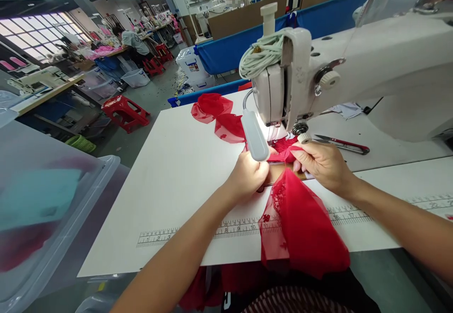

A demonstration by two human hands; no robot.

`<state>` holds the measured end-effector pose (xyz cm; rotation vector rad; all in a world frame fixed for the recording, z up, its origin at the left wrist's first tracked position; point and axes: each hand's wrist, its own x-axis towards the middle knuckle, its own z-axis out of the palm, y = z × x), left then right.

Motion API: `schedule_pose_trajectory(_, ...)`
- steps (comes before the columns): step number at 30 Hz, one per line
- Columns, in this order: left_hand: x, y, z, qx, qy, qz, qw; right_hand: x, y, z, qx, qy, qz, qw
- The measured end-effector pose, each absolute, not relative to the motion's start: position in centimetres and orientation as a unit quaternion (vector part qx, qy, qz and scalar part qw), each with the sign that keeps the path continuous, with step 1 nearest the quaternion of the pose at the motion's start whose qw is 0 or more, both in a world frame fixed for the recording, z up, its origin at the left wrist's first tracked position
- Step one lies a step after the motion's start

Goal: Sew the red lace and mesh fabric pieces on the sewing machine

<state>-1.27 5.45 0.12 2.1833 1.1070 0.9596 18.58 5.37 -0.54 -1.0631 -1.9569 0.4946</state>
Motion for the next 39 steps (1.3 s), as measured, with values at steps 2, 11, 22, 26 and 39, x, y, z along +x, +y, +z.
schedule_pose_trajectory(2, -1.1, 5.3, 0.0, 0.808, 0.409, 0.345, 0.248, 18.5, 5.3, -0.6, -0.429, -0.773, 0.204, 0.42)
schedule_pose_trajectory(11, -0.8, 4.3, -0.4, 0.821, 0.436, 0.346, 0.128, 18.7, 5.1, -0.6, -0.403, -0.796, 0.194, 0.408)
schedule_pose_trajectory(22, -0.7, 3.7, -0.8, 0.867, 0.414, 0.276, 0.001, 19.5, 5.0, -1.3, -0.326, -0.875, 0.125, 0.335)
schedule_pose_trajectory(26, -1.0, 3.8, -1.4, 0.878, 0.394, 0.268, -0.032, 19.6, 4.9, -1.3, -0.303, -0.882, 0.123, 0.339)
schedule_pose_trajectory(39, -0.6, 1.7, 0.0, 0.912, 0.375, 0.156, -0.059, 20.3, 5.1, -1.4, -0.292, -0.91, 0.075, 0.284)
